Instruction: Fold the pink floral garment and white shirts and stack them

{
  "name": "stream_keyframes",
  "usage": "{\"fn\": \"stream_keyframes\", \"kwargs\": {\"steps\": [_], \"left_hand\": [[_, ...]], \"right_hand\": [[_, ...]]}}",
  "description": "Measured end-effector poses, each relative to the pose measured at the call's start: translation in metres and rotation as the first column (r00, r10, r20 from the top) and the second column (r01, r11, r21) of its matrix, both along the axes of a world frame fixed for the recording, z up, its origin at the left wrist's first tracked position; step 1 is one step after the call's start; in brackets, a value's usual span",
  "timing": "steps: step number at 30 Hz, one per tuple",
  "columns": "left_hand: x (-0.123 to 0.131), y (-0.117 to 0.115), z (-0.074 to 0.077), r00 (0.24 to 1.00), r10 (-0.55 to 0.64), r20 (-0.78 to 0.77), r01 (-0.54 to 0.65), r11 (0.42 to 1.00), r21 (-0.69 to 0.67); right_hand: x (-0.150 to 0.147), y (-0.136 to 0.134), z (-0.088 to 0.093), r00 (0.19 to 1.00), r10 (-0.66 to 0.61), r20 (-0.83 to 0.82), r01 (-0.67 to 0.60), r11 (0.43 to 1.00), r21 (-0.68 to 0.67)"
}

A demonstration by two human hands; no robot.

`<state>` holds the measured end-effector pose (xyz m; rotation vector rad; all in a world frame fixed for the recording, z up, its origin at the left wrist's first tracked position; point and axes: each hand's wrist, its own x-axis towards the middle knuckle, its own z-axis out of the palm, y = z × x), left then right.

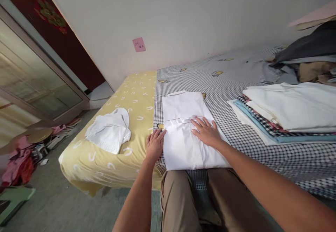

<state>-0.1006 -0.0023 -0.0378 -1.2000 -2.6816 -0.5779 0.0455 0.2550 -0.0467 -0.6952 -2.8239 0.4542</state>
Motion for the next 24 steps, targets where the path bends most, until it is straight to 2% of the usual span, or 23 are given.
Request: {"fn": "stream_keyframes", "kwargs": {"steps": [4,7,9,11,13,15,19,24], "left_hand": [[-0.015,-0.013,-0.003,1.000,-0.008,0.011,0.008,0.999,0.041],[-0.018,-0.040,-0.010,1.000,0.008,0.001,-0.008,0.995,0.102],[-0.013,-0.064,-0.019,1.000,0.019,-0.008,-0.017,0.990,0.141],[-0.006,-0.089,-0.030,0.999,0.008,-0.054,0.000,0.988,0.152],[0.001,-0.109,-0.039,0.966,-0.035,-0.258,0.063,0.993,0.103],[0.008,-0.120,-0.043,0.892,-0.093,-0.443,0.119,0.992,0.031],[0.021,-0.113,-0.032,0.802,-0.178,-0.570,0.167,0.983,-0.071],[0.033,-0.090,-0.020,0.765,-0.284,-0.578,0.180,0.956,-0.231]], "right_hand": [[0.010,0.022,0.009,0.996,0.051,-0.073,-0.057,0.995,-0.080],[0.044,0.044,0.011,0.966,0.071,-0.249,-0.082,0.996,-0.034],[0.080,0.055,0.006,0.930,0.106,-0.351,-0.090,0.994,0.063],[0.118,0.059,0.000,0.923,0.164,-0.348,-0.097,0.974,0.202],[0.152,0.058,-0.005,0.931,0.236,-0.277,-0.132,0.928,0.349],[0.174,0.052,-0.006,0.932,0.306,-0.195,-0.185,0.863,0.470],[0.183,0.047,0.000,0.915,0.387,-0.112,-0.260,0.779,0.570],[0.160,0.058,0.003,0.838,0.544,-0.050,-0.452,0.741,0.497]]}}
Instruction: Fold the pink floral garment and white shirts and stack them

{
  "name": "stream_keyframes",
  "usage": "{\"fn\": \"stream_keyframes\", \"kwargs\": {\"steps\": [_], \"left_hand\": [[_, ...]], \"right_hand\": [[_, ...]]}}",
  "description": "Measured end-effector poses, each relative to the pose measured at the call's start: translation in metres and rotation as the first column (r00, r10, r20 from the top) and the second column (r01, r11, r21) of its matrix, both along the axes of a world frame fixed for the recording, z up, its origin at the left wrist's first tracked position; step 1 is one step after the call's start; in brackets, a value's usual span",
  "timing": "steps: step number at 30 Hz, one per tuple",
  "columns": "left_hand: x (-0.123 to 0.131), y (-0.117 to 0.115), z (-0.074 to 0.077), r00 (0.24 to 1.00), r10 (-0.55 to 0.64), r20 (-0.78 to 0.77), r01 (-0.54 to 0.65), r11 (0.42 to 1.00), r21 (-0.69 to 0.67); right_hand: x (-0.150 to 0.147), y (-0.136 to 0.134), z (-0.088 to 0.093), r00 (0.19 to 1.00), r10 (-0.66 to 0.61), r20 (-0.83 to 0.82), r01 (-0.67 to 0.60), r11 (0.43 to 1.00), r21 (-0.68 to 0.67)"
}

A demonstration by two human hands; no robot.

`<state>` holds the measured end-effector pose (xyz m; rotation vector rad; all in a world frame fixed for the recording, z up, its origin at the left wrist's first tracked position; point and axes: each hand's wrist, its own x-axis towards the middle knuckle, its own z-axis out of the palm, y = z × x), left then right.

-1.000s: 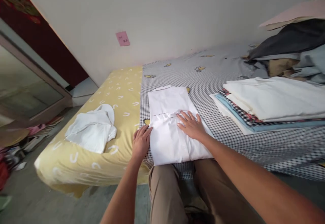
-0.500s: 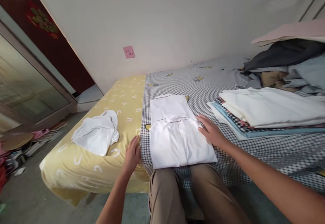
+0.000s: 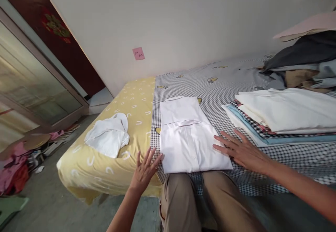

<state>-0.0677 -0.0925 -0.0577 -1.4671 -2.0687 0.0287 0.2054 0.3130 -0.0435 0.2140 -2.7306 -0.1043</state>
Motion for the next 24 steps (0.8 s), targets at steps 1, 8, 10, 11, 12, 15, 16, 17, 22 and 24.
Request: {"fn": "stream_keyframes", "kwargs": {"steps": [1,8,10,11,12,15,16,17,22,24], "left_hand": [[0.002,0.002,0.001,1.000,-0.008,-0.009,0.008,1.000,-0.014],[0.002,0.010,-0.002,0.998,-0.062,0.007,0.063,0.992,-0.106],[0.000,0.017,-0.005,0.995,-0.096,0.029,0.099,0.987,-0.126],[0.000,0.021,-0.008,0.994,-0.102,0.038,0.106,0.987,-0.117],[0.000,0.025,-0.010,0.994,-0.102,0.045,0.106,0.989,-0.102],[0.004,0.034,-0.017,0.995,-0.079,0.056,0.081,0.996,-0.044],[0.005,0.036,-0.019,0.996,-0.072,0.056,0.073,0.997,-0.020],[0.007,0.037,-0.021,0.996,-0.066,0.058,0.066,0.998,0.008],[0.012,0.041,-0.022,0.996,-0.022,0.083,0.013,0.993,0.113],[0.011,0.041,-0.021,0.998,0.000,0.062,-0.006,0.996,0.091]], "right_hand": [[-0.004,0.003,0.000,0.999,0.027,0.038,-0.026,0.999,-0.031],[-0.018,0.010,-0.010,0.979,0.130,0.155,-0.105,0.982,-0.159],[-0.020,0.008,-0.017,0.979,0.131,0.154,-0.107,0.982,-0.154],[-0.021,0.006,-0.020,0.982,0.126,0.138,-0.105,0.984,-0.146],[-0.021,0.005,-0.023,0.986,0.118,0.121,-0.101,0.986,-0.135],[-0.023,0.003,-0.028,0.991,0.097,0.087,-0.089,0.992,-0.090],[-0.024,0.002,-0.028,0.993,0.086,0.084,-0.080,0.994,-0.077],[-0.024,0.001,-0.028,0.994,0.077,0.083,-0.072,0.995,-0.066],[-0.027,0.000,-0.025,0.995,0.063,0.074,-0.057,0.995,-0.088],[-0.029,0.000,-0.025,0.996,0.049,0.078,-0.039,0.992,-0.123]]}}
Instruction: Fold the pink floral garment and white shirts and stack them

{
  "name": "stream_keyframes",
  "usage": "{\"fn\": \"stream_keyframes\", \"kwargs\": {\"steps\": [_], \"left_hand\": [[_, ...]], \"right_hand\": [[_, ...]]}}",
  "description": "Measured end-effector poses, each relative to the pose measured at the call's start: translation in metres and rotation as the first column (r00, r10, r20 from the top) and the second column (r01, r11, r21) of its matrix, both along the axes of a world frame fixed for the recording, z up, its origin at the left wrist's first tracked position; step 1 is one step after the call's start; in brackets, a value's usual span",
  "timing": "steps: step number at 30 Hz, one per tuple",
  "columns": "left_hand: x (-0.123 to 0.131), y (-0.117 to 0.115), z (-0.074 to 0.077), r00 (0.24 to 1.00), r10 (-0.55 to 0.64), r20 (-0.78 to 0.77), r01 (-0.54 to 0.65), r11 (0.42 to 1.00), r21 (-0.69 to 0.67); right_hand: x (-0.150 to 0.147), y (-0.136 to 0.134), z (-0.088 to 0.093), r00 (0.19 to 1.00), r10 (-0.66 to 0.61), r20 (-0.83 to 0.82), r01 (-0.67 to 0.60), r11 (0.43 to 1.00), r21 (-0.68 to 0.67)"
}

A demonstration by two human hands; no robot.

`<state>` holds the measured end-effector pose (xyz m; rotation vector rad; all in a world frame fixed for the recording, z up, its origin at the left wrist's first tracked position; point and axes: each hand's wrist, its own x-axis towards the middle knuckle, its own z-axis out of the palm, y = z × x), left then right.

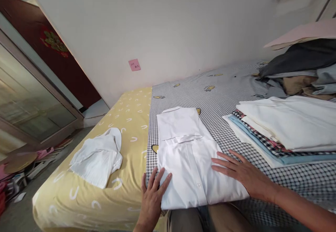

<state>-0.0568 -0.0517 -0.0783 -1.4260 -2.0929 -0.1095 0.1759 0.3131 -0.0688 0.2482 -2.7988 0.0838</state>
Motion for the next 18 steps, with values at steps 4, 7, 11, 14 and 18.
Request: {"fn": "stream_keyframes", "kwargs": {"steps": [4,7,11,14,18], "left_hand": [[-0.009,0.002,0.004,0.998,-0.010,-0.062,0.008,1.000,-0.028],[-0.018,0.012,0.010,0.998,-0.015,-0.065,0.015,1.000,0.008],[-0.026,0.028,0.023,0.999,-0.046,0.002,0.046,0.992,0.117],[-0.028,0.024,0.035,0.991,-0.017,0.134,0.003,0.994,0.106],[-0.016,-0.004,0.052,0.978,-0.063,0.197,0.045,0.994,0.096]], "right_hand": [[-0.006,-0.001,0.002,0.996,-0.064,0.057,0.071,0.987,-0.144],[-0.011,-0.005,0.009,0.989,-0.106,0.098,0.132,0.942,-0.309],[-0.013,-0.013,0.027,0.975,-0.197,0.105,0.223,0.871,-0.438],[-0.006,-0.019,0.041,0.968,-0.239,0.077,0.246,0.843,-0.478],[0.012,-0.026,0.046,0.986,-0.152,0.068,0.167,0.882,-0.441]]}}
